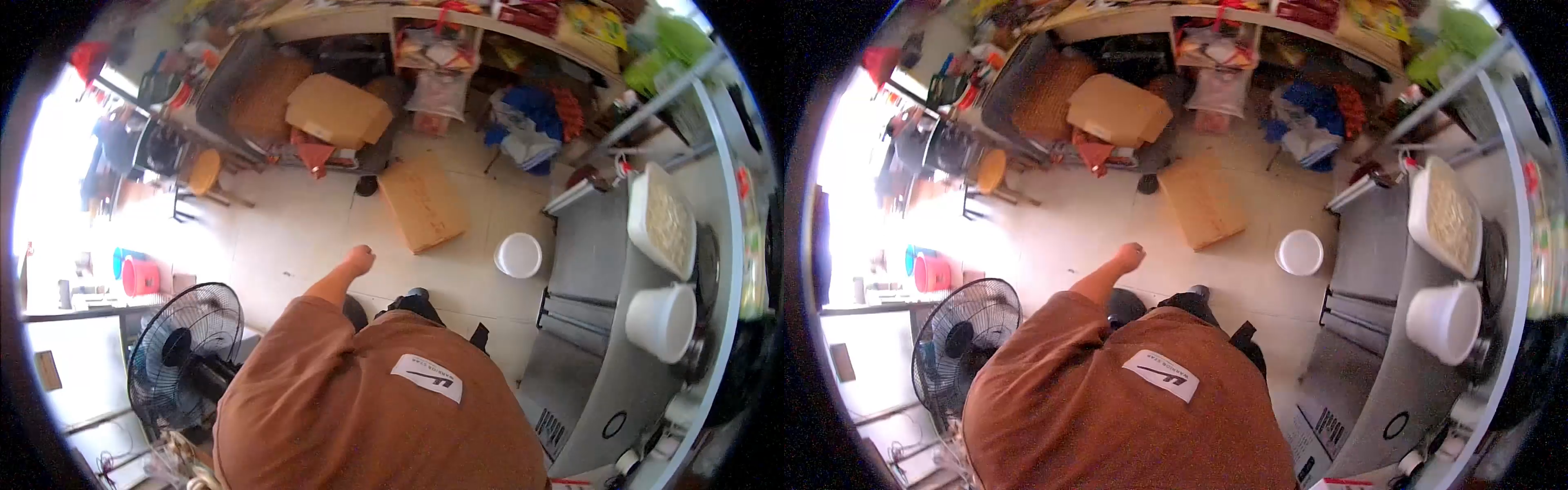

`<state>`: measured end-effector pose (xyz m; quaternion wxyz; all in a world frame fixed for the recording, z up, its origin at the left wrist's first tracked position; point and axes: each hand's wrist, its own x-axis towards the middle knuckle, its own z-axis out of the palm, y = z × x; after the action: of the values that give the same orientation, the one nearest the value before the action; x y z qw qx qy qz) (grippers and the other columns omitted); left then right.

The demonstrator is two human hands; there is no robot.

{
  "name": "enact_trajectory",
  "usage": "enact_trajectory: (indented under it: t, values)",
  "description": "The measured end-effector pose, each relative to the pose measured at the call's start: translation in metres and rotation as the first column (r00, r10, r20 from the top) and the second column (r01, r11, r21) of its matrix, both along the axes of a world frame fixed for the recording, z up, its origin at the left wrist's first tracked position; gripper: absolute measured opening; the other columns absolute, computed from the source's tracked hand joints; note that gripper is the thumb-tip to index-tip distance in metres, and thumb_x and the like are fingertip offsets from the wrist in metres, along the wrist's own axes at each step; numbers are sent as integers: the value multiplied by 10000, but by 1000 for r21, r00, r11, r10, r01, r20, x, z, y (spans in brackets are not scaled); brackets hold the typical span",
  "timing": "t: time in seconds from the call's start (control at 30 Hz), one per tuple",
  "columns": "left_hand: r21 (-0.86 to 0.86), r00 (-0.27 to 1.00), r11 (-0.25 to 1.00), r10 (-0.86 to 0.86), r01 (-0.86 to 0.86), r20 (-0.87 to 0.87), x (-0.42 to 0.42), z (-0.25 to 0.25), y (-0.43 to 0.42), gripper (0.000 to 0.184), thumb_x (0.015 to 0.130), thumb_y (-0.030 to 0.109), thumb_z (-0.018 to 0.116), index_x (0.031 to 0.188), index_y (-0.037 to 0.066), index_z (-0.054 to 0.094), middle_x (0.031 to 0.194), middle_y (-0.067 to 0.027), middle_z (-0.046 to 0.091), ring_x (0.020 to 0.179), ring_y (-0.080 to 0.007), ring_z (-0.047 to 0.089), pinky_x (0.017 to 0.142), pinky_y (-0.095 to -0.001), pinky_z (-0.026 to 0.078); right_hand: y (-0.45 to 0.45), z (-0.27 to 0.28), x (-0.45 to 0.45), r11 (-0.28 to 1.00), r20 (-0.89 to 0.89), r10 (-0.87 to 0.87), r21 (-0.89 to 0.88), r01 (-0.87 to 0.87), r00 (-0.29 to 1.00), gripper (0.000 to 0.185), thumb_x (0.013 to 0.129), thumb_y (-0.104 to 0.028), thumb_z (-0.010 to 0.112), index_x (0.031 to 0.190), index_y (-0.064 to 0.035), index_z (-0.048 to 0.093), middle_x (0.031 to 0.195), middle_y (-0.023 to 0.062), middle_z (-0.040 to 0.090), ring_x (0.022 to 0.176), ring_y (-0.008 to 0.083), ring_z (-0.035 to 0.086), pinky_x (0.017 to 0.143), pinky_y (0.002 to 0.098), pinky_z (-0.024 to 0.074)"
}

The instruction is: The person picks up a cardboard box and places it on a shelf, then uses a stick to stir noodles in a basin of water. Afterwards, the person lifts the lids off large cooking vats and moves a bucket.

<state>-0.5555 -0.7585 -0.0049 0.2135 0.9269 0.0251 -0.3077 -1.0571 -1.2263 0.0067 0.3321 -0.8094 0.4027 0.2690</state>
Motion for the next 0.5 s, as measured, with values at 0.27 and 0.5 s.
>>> enact_trajectory:
  t: [0.27, 0.5]
  values:
    - [18, 923, 924, 382, -383, 36, -11, 19, 92, 320, 803, 257, 472, 976, 32, 622, 1044, -211, 593, 994, -365, 556, 864, -429, 442, -68, 41, 274, 969, 202, -154, 221, 109, 967, 247, 861, -249, 548, 907, -8, 579, 735, 77, 581, 633, 162, 569, 524, 319, 449]
    - [-177, 883, 866, 450, -468, -133, -87, 9, 80, 374, 821, 328, 502, 989, 17, 624, 1011, -202, 606, 998, -357, 554, 864, -406, 433, -53, 19, 488, 722, -23, 652, -287, -630, 758, 280, 804, -236, 497, 823, 17, 615, 834, 250, 593, 820, 397, 584, 713, 451, 451]
